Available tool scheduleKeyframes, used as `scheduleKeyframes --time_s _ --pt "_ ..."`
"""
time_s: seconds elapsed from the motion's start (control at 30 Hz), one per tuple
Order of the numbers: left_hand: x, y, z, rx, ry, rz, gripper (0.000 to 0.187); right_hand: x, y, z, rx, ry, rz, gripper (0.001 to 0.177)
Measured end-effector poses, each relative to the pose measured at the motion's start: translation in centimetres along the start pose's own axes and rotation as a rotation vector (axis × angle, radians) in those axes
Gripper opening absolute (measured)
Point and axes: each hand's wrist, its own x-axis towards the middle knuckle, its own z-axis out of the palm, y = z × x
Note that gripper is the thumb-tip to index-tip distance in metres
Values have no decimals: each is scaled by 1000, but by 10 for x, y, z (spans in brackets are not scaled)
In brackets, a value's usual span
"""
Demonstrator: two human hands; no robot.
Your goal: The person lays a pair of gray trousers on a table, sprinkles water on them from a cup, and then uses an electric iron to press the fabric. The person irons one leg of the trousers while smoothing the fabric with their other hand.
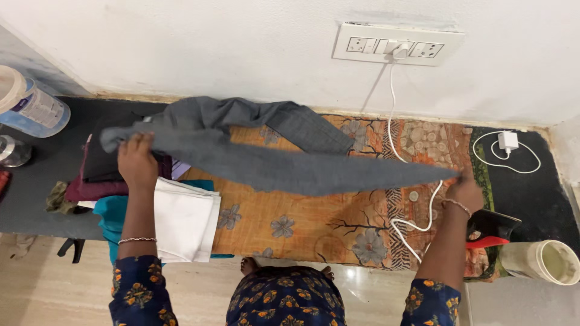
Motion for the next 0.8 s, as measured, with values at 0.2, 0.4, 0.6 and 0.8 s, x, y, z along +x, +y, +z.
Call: scheduleKeyframes --time_s 0.2,0.4,0.6,0.8 --pt "-81 -9 -2 -30 71 -2 39 13 22 -19 -266 48 -203 58" --pt "-205 3 -8 273 -377 70 45 -26 8 9 -794 39 -321 24" --pt "-222 20 13 324 -403 -60 28 -67 -45 51 -563 157 -583 32" --pt "-191 109 92 55 -433 -19 12 -212 -165 113 202 -238 -802 65"
